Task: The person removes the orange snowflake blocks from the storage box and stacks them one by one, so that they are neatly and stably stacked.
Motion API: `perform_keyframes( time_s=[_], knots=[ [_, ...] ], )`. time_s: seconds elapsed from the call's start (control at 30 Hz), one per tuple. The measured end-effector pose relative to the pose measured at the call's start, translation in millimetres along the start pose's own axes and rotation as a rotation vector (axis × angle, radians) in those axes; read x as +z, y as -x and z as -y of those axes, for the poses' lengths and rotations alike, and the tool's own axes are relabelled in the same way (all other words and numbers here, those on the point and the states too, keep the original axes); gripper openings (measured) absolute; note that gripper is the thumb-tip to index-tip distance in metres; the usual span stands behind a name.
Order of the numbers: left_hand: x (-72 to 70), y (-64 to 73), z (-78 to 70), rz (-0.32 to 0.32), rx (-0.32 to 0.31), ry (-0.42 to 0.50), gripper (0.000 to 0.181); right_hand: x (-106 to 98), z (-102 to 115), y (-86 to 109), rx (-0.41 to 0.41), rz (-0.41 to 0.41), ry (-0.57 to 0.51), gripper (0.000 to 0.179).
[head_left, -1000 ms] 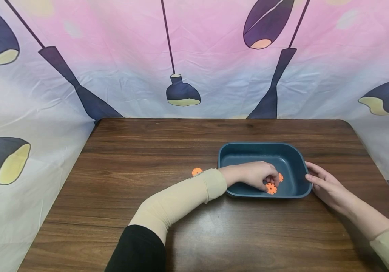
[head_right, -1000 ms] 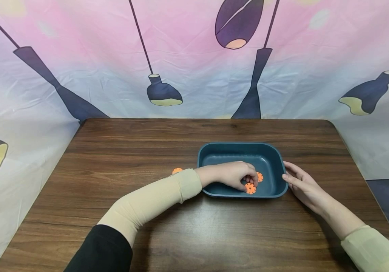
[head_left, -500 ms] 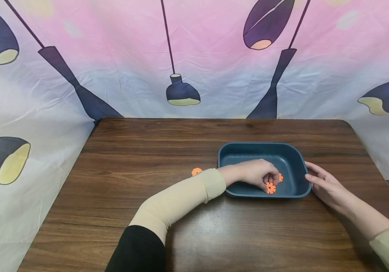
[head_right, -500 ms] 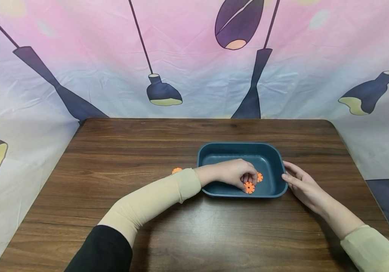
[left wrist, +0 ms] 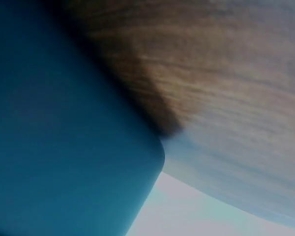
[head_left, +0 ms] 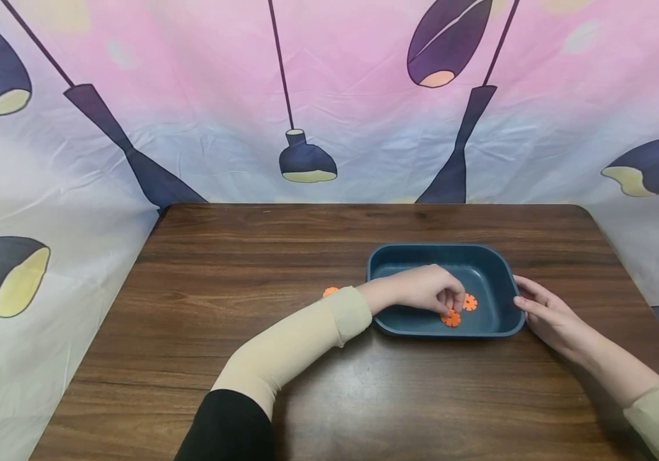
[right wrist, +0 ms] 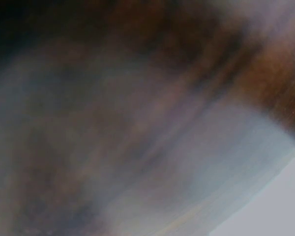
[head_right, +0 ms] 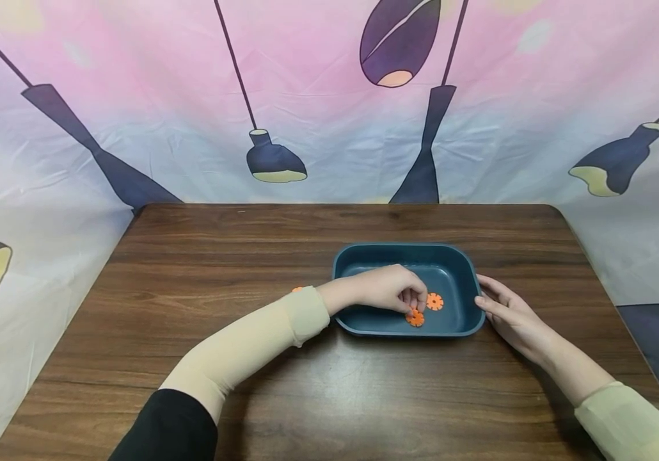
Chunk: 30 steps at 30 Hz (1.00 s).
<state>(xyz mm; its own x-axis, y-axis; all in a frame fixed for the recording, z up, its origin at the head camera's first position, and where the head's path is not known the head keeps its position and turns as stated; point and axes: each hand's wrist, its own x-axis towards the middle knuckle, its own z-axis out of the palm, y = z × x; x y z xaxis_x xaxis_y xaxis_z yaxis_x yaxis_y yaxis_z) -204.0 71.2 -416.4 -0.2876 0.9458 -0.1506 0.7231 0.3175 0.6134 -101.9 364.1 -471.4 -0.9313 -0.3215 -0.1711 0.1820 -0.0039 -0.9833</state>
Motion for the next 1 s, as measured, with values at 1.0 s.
perform_keyframes(
  time_s=[1.0],
  knots=[
    [-47.2, 97.2, 20.3, -0.275, -0.031, 0.148, 0.007, -0.1, -1.5, -0.3, -0.033, 0.019, 0.019, 0.038]
  ],
)
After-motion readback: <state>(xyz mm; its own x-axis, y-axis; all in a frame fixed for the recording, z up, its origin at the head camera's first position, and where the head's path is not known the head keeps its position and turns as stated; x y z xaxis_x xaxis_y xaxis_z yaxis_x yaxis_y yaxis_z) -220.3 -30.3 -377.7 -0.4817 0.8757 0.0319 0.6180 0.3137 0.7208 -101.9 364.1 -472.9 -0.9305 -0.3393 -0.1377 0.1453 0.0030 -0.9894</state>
